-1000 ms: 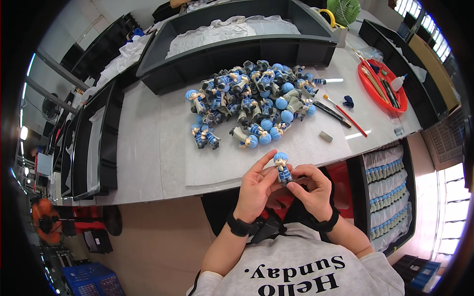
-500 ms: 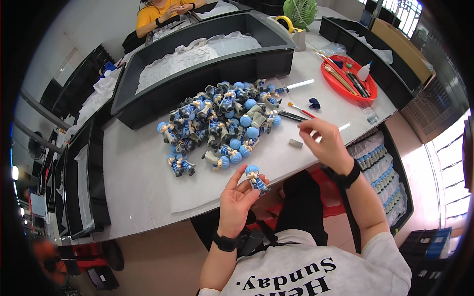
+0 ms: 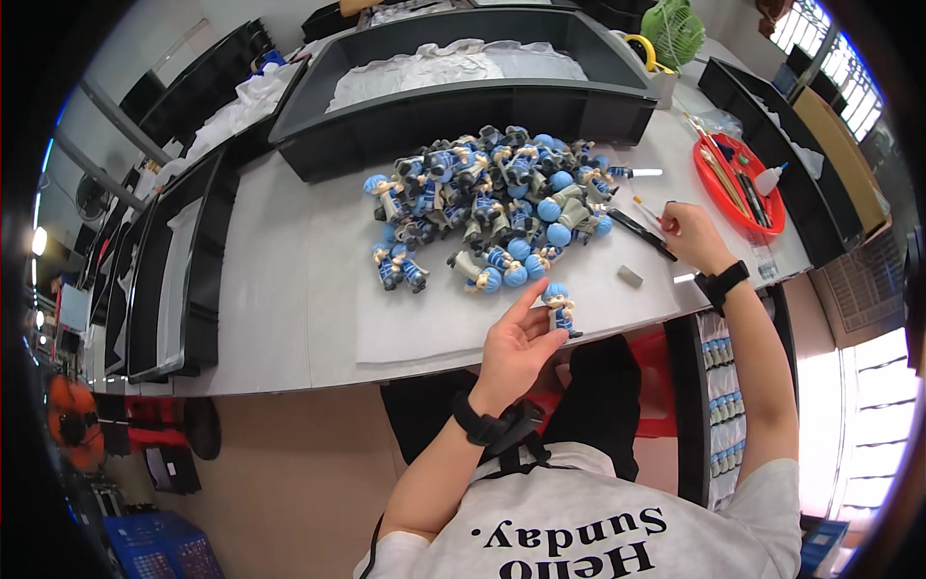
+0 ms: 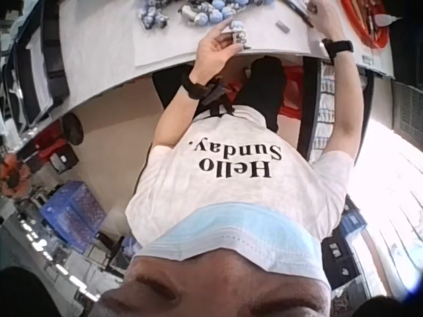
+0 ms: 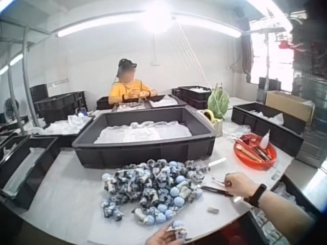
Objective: The person assembles small blue and white figurines by hand, picking them from a pile on a table and placing them into a black tray. They use a small red tool to adjust parts of the figurines. The person also handles white tissue paper, placing it into the tray to cover the figurines.
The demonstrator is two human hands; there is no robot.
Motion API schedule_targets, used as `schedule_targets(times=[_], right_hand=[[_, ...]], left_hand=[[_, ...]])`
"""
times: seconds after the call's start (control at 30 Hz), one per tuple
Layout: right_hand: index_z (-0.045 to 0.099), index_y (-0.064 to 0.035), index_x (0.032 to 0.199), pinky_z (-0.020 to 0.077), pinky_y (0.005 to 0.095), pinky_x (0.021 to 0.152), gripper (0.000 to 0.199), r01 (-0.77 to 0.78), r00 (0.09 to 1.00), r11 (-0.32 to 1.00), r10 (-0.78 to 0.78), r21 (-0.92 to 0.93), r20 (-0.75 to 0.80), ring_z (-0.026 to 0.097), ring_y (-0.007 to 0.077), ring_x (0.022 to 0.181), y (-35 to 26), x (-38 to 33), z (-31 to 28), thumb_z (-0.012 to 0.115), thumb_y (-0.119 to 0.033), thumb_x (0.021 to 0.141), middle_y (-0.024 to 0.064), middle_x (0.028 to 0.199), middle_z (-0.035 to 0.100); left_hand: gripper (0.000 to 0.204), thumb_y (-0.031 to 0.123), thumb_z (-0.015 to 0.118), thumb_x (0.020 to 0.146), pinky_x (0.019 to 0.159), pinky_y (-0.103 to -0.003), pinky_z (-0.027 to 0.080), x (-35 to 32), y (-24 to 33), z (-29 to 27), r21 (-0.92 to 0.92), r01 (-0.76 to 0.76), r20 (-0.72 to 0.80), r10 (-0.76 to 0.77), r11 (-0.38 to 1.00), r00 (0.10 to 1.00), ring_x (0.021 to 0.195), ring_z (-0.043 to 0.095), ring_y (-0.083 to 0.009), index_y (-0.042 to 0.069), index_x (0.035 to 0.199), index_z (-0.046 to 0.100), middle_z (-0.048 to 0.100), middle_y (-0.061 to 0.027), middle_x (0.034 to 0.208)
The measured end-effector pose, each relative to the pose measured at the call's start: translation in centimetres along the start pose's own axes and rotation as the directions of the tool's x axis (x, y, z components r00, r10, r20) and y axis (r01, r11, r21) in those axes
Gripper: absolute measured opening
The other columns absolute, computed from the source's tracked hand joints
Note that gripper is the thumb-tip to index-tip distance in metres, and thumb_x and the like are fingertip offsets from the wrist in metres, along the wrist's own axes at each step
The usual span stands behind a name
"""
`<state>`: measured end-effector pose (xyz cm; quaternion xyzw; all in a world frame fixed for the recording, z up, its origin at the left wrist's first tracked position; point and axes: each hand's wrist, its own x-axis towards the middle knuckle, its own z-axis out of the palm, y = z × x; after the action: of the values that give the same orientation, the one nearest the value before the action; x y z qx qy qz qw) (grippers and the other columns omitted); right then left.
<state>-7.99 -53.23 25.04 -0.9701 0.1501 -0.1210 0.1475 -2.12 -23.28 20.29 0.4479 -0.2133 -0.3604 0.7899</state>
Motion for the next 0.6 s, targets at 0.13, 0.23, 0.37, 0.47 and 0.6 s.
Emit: schedule_targets(times=[0.13, 0.23, 0.37, 0.47, 0.6], right_hand=[[0.058, 0.0015, 0.081, 0.0400, 0.0250, 0.056, 0.014, 0.045, 0.962, 0.979, 0.010, 0.197, -0.272, 0.053, 0.0149, 0.066, -4.6, -1.3, -3.1, 0.049, 0.005, 0.071, 0.0100, 0.080, 0.056], [0.057, 0.0026, 0.089, 0.0401, 0.0204, 0.059, 0.017, 0.146, 0.920, 0.818, 0.095, 0.556, -0.381, 0.051, 0.0088, 0.073, -7.9, -3.4, -4.0, 0.046, 0.004, 0.077, 0.0059, 0.087, 0.055], [0.047, 0.0022, 0.101, 0.0413, 0.0212, 0.070, 0.022, 0.277, 0.924, 0.531, 0.083, 0.801, -0.374, 0.053, 0.0124, 0.083, -10.7, -6.9, -1.1, 0.048, 0.008, 0.079, 0.0088, 0.095, 0.052], [0.051, 0.0030, 0.097, 0.0422, 0.0199, 0.065, 0.019, 0.167, 0.956, 0.430, 0.150, 0.887, -0.252, 0.054, 0.0115, 0.074, -12.3, -8.9, 1.0, 0.054, -0.011, 0.085, 0.0076, 0.082, 0.055], [0.055, 0.0034, 0.090, 0.0426, 0.0196, 0.051, 0.023, 0.214, 0.943, 0.550, 0.099, 0.807, -0.318, 0.055, 0.0105, 0.060, -14.3, -10.3, 2.9, 0.052, -0.019, 0.086, 0.0069, 0.068, 0.057]], left_hand=[[0.060, -0.010, 0.056, 0.075, 0.082, -0.027, 0.045, 0.0, 0.0, 0.0, -0.018, 0.019, -0.017, -0.019, 1.000, 1.000, 0.097, 0.054, -0.0175, 0.001, 0.129, 0.031, 0.054, -0.0140, 0.107], [0.061, -0.010, 0.056, 0.075, 0.082, -0.027, 0.045, 0.1, 0.2, 0.1, -0.006, 0.042, -0.038, -0.043, 0.999, 0.998, 0.097, 0.054, -0.0175, 0.001, 0.129, 0.031, 0.054, -0.0141, 0.107], [0.061, -0.010, 0.057, 0.074, 0.082, -0.027, 0.045, 0.1, 0.1, 0.3, 0.012, 0.040, -0.040, -0.039, 0.999, 0.998, 0.096, 0.054, -0.0176, 0.001, 0.128, 0.031, 0.054, -0.0149, 0.107], [0.061, -0.010, 0.058, 0.074, 0.081, -0.027, 0.045, 0.2, 0.1, 0.5, 0.009, 0.037, -0.045, -0.037, 0.999, 0.998, 0.096, 0.054, -0.0178, 0.000, 0.128, 0.032, 0.054, -0.0157, 0.106], [0.062, -0.010, 0.059, 0.074, 0.081, -0.027, 0.046, 0.1, 0.2, 0.6, 0.042, 0.038, -0.052, -0.035, 0.998, 0.998, 0.096, 0.055, -0.0184, 0.000, 0.128, 0.032, 0.054, -0.0164, 0.106]])
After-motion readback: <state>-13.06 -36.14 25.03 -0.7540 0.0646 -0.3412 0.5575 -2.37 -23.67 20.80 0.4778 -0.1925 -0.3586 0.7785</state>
